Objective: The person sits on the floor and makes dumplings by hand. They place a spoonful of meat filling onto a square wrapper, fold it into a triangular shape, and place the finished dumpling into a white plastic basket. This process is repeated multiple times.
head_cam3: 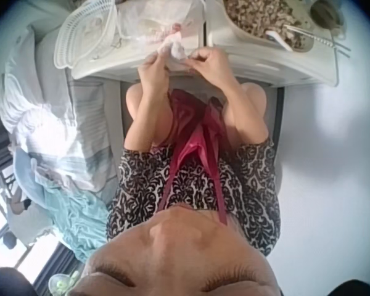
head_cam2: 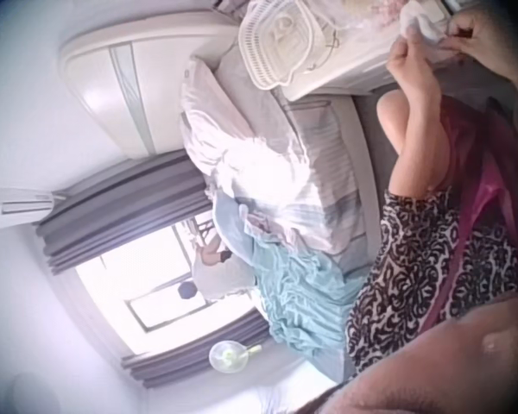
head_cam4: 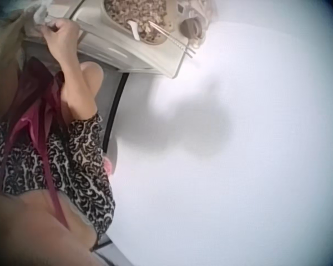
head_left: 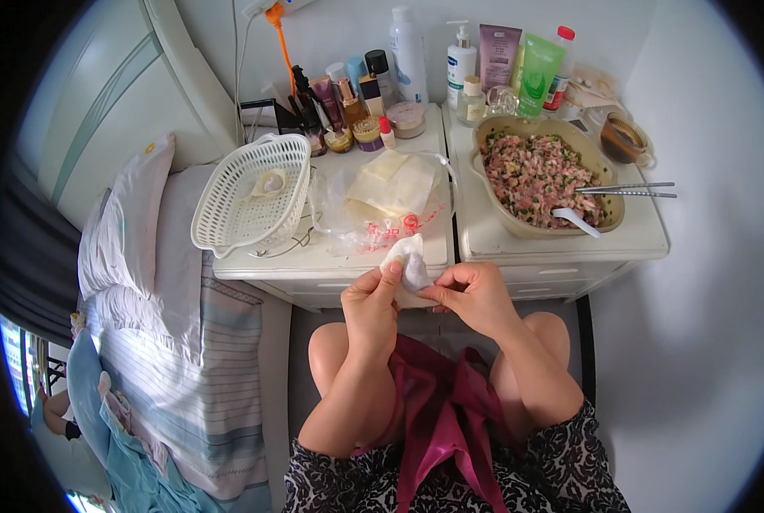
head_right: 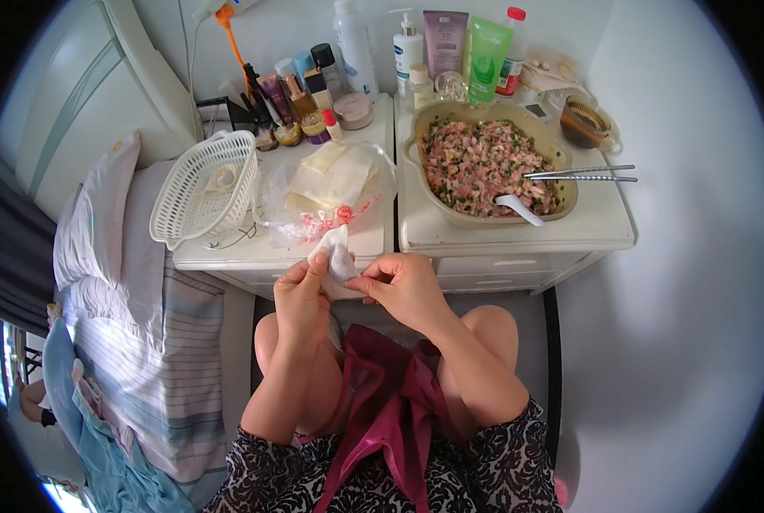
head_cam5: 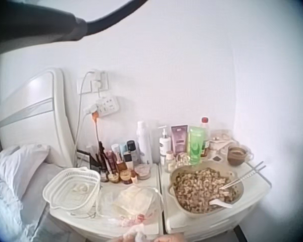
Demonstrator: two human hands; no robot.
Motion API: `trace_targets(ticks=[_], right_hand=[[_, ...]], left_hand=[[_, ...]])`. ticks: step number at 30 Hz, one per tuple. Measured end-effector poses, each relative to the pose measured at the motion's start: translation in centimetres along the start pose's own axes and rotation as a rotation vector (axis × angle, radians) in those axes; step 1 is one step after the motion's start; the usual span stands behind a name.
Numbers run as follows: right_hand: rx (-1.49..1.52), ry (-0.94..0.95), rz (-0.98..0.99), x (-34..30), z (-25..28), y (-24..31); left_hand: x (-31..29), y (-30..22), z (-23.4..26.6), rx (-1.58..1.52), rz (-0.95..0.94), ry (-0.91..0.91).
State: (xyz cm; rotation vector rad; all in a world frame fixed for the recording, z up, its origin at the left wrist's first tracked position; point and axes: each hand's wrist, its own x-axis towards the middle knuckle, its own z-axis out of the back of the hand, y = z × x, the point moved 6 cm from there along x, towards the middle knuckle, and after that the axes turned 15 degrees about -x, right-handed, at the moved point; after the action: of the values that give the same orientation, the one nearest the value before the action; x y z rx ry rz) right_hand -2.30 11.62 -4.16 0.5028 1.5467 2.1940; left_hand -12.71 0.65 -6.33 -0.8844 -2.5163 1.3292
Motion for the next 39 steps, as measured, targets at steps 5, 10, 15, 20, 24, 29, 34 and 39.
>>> trace_targets(ticks=[5, 10, 15, 20, 24, 29, 34, 39], right_hand=[[0.090, 0.042, -0.016, 0.2, 0.8, 0.2], [0.345, 0.055, -0.099, 0.5, 0.5, -0.5], [0.564, -0.241, -0.093, 0.1, 1.4, -1.1], [0.529, -0.373, 0.012, 0.0, 2.0, -0.8], [0.568, -0.366, 0.023, -0.1, 1.6, -0.8], [0.657, -0.143, -0.057, 0.2, 0.5, -1.1], [0.640, -0.088, -0.095, 0.1, 0.1, -1.8], [0.756, -0.266, -0.048, -0.1, 0.1, -1.3]], left_hand=[[-0.1, -0.4, -0.7, 0.023, 0.033, 0.078], [-0.4, -0.6, -1.7, 0.271, 0.199, 0.324], [-1.8, 1.3, -2.7, -0.341, 0.589, 0.417], [-2.6, 0.8, -3.0, -0.239, 0.488, 0.410], [-1.7, 0.1, -2.6, 0.104, 0.274, 0.385], [-1.0, -1.4, -2.7, 0.368, 0.170, 0.395], [-0.6, -2.5, -3.1, 0.399, 0.213, 0.471], [-0.2, -2.1, -2.7, 0.070, 0.283, 0.513]])
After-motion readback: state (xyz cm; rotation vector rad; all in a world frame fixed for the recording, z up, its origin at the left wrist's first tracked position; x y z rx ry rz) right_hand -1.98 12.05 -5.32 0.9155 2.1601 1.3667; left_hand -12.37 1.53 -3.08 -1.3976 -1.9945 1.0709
